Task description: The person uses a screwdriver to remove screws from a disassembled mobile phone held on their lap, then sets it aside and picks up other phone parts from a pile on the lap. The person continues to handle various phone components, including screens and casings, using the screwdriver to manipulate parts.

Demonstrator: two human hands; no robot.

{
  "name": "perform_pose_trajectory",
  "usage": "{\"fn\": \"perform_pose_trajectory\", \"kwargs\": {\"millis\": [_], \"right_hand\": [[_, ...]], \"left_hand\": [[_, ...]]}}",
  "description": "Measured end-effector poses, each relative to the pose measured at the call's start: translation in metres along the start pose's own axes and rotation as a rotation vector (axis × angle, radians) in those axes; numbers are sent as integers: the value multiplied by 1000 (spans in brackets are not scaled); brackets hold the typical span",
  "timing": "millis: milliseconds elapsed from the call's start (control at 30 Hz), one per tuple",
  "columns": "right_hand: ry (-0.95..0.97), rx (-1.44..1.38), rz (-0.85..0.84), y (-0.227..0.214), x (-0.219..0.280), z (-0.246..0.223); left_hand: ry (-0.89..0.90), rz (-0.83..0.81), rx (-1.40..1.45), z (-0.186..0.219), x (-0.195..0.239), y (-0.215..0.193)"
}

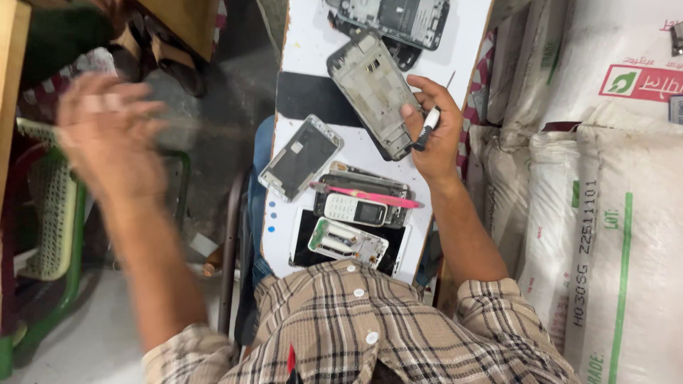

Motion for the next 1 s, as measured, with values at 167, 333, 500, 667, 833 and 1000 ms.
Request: {"fn": "perform_pose_trajectory", "kwargs": {"millis": [167,333,500,667,833,1000], "right_hand": [[16,71,-26,14,13,-12],[78,164,-90,13,19,-16],[-382,636,-177,25,31,-49],[-290,581,-229,30,27,-44],[116,53,-297,23,34,-9],[-297,411,-226,9,-9,-50]], "left_hand": [[-192,-610,-107,-131,117,154],[-303,-608,-60,-142,157,203],[-292,-509,-96,-157,152,190],[-283,-545,-83,-158,153,185],[-324,-628,-25,-149,155,188],[-331,-449,-218,-156,133,172]]}}
Point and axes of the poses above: each hand's wrist, its own x-axis away from the middle knuckle, its own y-axis out of the palm, z = x × y, the point moved 8 cm from there along -x, towards the middle knuckle, and after that the axes turned 12 degrees about z, right-handed, at the moved point
